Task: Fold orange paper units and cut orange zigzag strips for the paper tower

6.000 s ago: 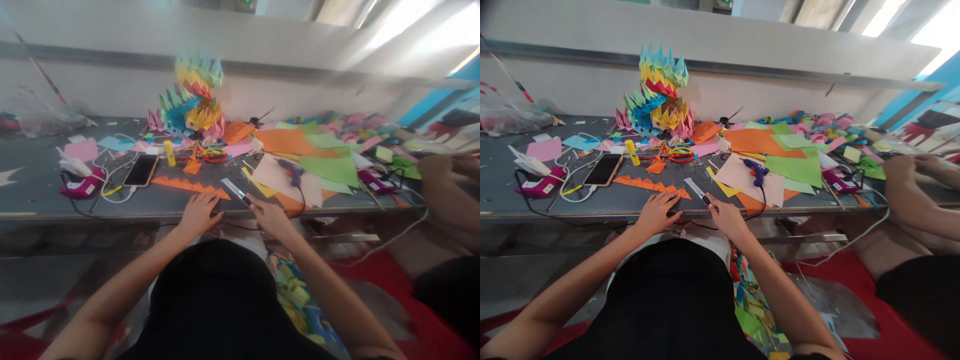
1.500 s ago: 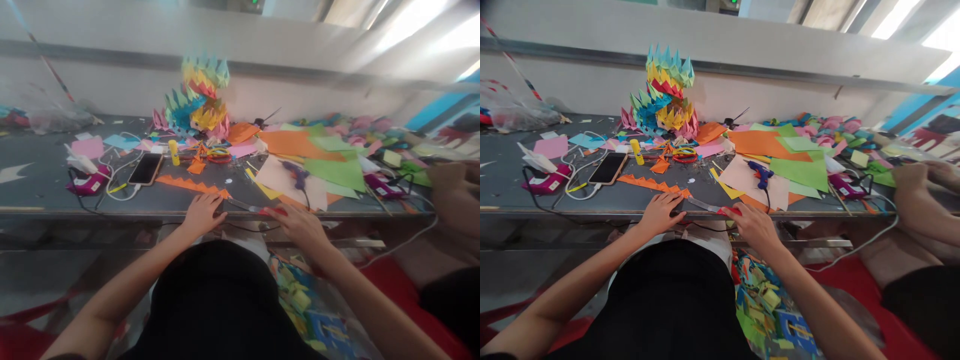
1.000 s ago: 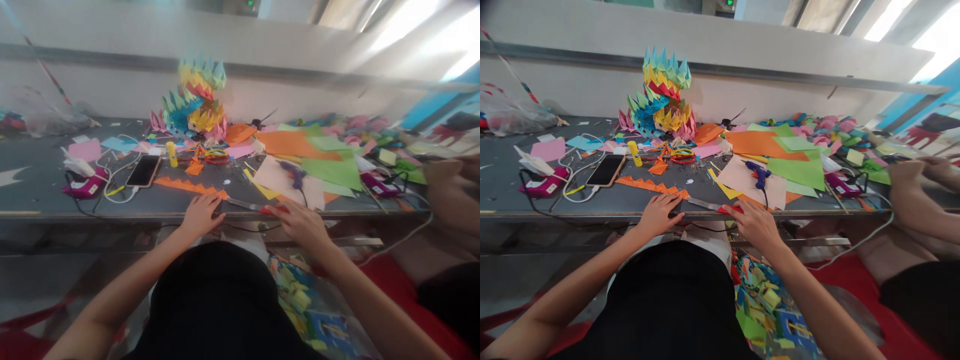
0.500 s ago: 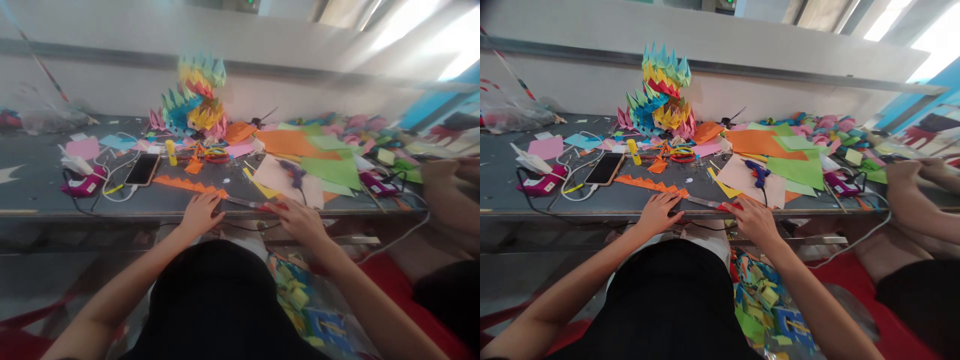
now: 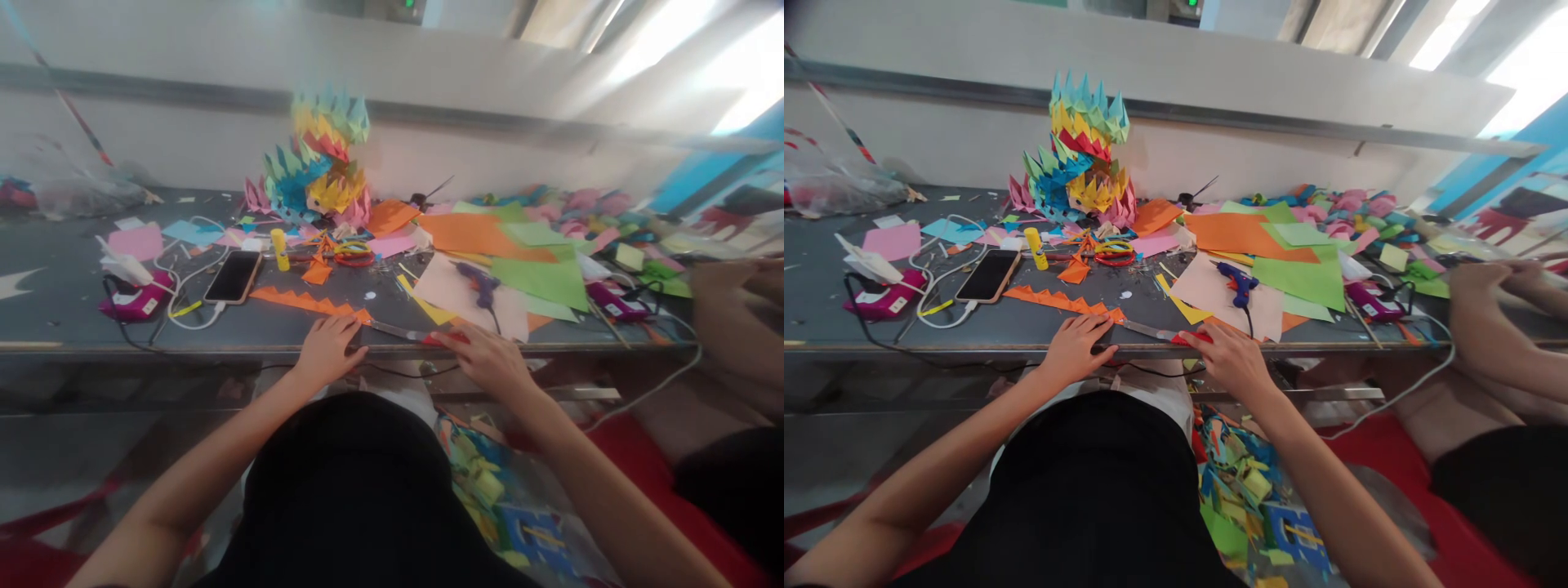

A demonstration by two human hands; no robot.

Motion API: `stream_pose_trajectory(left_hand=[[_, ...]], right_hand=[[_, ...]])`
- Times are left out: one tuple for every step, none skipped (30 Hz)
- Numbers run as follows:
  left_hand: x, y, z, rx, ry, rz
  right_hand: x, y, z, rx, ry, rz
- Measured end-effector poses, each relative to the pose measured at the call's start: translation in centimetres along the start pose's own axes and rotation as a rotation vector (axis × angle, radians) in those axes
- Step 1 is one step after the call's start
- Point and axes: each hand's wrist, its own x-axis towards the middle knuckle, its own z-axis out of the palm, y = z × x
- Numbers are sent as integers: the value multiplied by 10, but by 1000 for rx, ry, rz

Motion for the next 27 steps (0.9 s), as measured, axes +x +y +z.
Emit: stream_pose_trajectory(left_hand=[[0,0,0,1,1,1],[0,0,0,3,1,2],[0,0,0,4,2,3],[0,0,0,4,2,3],[0,-1,0,4,3,2],[0,-1,1,3,3,1],[0,-1,1,3,4,1],[0,-1,1,1,4,2],[0,-1,0,0,4,5],[0,-1,0,-1,3,8],[0,-1,0,-1,3,10],[0,-1,-1,-1,2,11],[1,-1,-1,-1,2,11],[1,0,-1,-2,2,9],[1,0,-1,-2,3,6],[1,0,-1,-3,2,4],[1,0,-1,-4,2,3],[1,0,-1,-4,1,3],[1,0,-1,-5,0,4],[1,0,0,-5,0,5],[1,0,0,-5,0,6],[1,0,0,-6,0,6],[1,0,0,-6,1,5],[1,0,0,-5,1,3],[1,0,0,-5,0,3],[1,0,-1,-5,-1,3],[1,0,-1,-6,-2,4]], right_hand=[[0,0,0,0,-6,-12],[0,0,1,1,-8,-22],[-1,1,1,2,-9,-29],[-1,2,0,3,-10,-34],[-1,4,0,5,-9,-35],[-1,5,-1,10,-8,-33],[-1,6,-1,16,-6,-29],[0,8,-2,19,-1,-21],[0,9,-2,20,9,-10],[1,9,-2,16,21,3],[2,10,-2,11,33,11],[3,9,-2,6,41,15],[4,9,-2,2,43,14],[5,8,-2,0,34,7],[6,6,-1,0,17,-4],[7,4,-1,2,-3,-11],[7,3,-1,4,-22,-15],[8,1,-1,8,-38,-16],[9,0,-2,13,-50,-15],[9,-2,-3,17,-55,-13],[8,-3,-3,20,-61,-10],[8,-3,-4,21,-67,-7],[7,-3,-6,20,-70,-2],[6,-3,-7,17,-73,4],[5,-3,-8,13,-75,7],[4,-2,-9,8,-75,4],[4,-1,-10,2,-72,0]])
